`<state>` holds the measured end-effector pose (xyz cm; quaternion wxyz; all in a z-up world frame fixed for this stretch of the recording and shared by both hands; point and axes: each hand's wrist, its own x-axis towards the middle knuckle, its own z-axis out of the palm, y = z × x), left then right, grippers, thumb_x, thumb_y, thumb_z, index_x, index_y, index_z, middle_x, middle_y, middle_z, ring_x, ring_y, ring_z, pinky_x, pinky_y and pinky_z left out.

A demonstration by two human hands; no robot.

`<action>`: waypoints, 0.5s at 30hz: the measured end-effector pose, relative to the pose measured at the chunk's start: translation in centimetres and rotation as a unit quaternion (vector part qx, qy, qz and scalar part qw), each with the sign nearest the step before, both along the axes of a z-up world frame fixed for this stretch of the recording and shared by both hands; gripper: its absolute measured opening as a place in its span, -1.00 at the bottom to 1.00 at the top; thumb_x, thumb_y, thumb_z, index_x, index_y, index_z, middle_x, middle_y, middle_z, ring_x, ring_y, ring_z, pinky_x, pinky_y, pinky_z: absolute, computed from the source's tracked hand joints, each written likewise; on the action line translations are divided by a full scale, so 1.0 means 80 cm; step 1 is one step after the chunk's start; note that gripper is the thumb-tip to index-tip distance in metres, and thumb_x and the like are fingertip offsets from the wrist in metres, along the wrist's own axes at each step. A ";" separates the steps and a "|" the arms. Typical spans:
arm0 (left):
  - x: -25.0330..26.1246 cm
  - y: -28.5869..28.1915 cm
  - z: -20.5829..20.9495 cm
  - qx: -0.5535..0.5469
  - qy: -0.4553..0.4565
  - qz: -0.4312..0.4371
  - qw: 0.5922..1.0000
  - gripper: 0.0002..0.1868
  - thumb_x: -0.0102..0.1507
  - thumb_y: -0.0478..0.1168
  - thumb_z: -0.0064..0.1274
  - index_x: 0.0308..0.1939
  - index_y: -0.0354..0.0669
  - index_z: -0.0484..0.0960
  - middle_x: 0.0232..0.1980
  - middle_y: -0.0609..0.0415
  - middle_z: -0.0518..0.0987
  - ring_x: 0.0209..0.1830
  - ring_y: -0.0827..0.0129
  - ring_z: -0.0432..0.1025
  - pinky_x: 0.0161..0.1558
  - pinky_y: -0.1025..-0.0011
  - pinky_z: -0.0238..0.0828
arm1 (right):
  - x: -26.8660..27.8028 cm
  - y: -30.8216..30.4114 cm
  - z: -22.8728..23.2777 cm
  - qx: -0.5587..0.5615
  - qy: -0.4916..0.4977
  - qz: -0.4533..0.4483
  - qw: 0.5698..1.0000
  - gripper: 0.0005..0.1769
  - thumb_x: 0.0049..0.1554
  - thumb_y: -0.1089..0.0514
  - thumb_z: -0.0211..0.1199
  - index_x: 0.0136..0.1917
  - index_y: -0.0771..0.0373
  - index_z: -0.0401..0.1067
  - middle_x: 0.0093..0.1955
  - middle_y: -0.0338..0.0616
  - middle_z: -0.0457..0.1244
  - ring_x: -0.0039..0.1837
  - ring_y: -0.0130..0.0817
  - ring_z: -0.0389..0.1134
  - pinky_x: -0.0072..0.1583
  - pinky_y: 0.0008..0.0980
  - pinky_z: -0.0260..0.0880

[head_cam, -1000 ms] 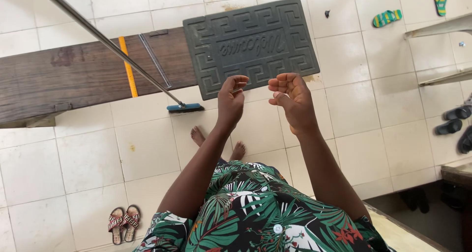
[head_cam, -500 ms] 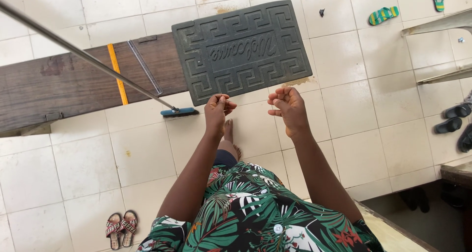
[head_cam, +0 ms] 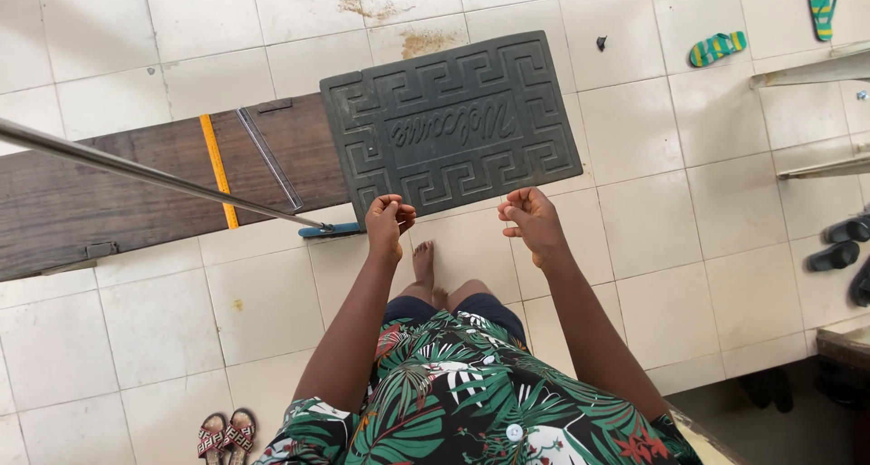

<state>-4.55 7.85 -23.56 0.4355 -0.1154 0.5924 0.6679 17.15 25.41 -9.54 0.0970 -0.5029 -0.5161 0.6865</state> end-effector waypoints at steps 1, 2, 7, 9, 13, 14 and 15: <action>-0.002 0.000 -0.007 -0.002 0.000 0.003 1.000 -0.88 0.38 -0.24 -0.16 -0.12 -0.10 0.50 -0.31 0.03 0.64 -0.36 0.37 0.52 -0.23 0.36 0.54 | -0.002 0.002 -0.005 -0.002 0.000 0.003 1.000 -0.82 0.20 0.24 0.18 0.09 0.21 0.35 0.02 -0.17 0.35 0.06 -0.43 0.39 0.00 -0.33 0.48; -0.003 0.001 -0.014 -0.015 -0.007 0.013 1.000 -0.90 0.39 -0.25 -0.14 -0.12 -0.14 0.49 -0.29 0.02 0.64 -0.34 0.36 0.53 -0.22 0.34 0.55 | -0.003 0.003 -0.009 -0.010 -0.016 0.000 1.000 -0.82 0.19 0.24 0.17 0.09 0.20 0.35 0.02 -0.17 0.35 0.06 -0.42 0.40 0.00 -0.33 0.48; -0.012 -0.001 -0.050 -0.035 -0.036 0.047 0.998 -0.91 0.41 -0.28 -0.13 -0.13 -0.16 0.49 -0.28 0.01 0.62 -0.35 0.33 0.53 -0.22 0.30 0.56 | -0.002 0.019 -0.062 -0.045 -0.042 0.002 0.998 -0.82 0.19 0.23 0.17 0.08 0.20 0.34 -0.01 -0.16 0.37 0.03 -0.40 0.41 -0.03 -0.33 0.47; -0.012 -0.002 -0.073 -0.018 -0.012 0.105 0.994 -0.80 0.29 -0.45 -0.26 -0.13 -0.18 0.47 -0.26 -0.02 0.64 -0.34 0.29 0.55 -0.21 0.31 0.60 | -0.001 0.030 -0.073 -0.059 -0.050 0.013 0.997 -0.82 0.20 0.22 0.17 0.10 0.19 0.34 -0.01 -0.18 0.37 0.03 -0.42 0.40 -0.04 -0.35 0.45; -0.011 0.002 -0.096 -0.024 0.019 0.141 0.989 -0.77 0.28 -0.48 -0.28 -0.11 -0.21 0.47 -0.26 -0.03 0.63 -0.35 0.29 0.53 -0.21 0.32 0.60 | 0.001 0.071 -0.113 -0.065 -0.073 0.042 0.994 -0.79 0.20 0.22 0.17 0.12 0.21 0.33 -0.01 -0.16 0.37 0.02 -0.42 0.39 -0.06 -0.35 0.44; -0.010 0.004 -0.108 -0.033 0.019 0.146 0.989 -0.78 0.29 -0.49 -0.27 -0.11 -0.23 0.47 -0.26 -0.04 0.62 -0.35 0.29 0.52 -0.22 0.32 0.59 | -0.001 0.084 -0.119 -0.061 -0.113 0.054 0.990 -0.79 0.19 0.22 0.17 0.12 0.20 0.32 -0.01 -0.18 0.36 0.01 -0.44 0.39 -0.07 -0.36 0.43; -0.010 0.005 -0.119 -0.042 0.020 0.148 0.988 -0.78 0.29 -0.49 -0.27 -0.10 -0.25 0.47 -0.26 -0.04 0.62 -0.35 0.29 0.52 -0.23 0.33 0.58 | -0.003 0.094 -0.124 -0.057 -0.153 0.063 0.985 -0.78 0.19 0.21 0.17 0.13 0.20 0.32 -0.01 -0.20 0.36 0.00 -0.45 0.39 -0.08 -0.37 0.42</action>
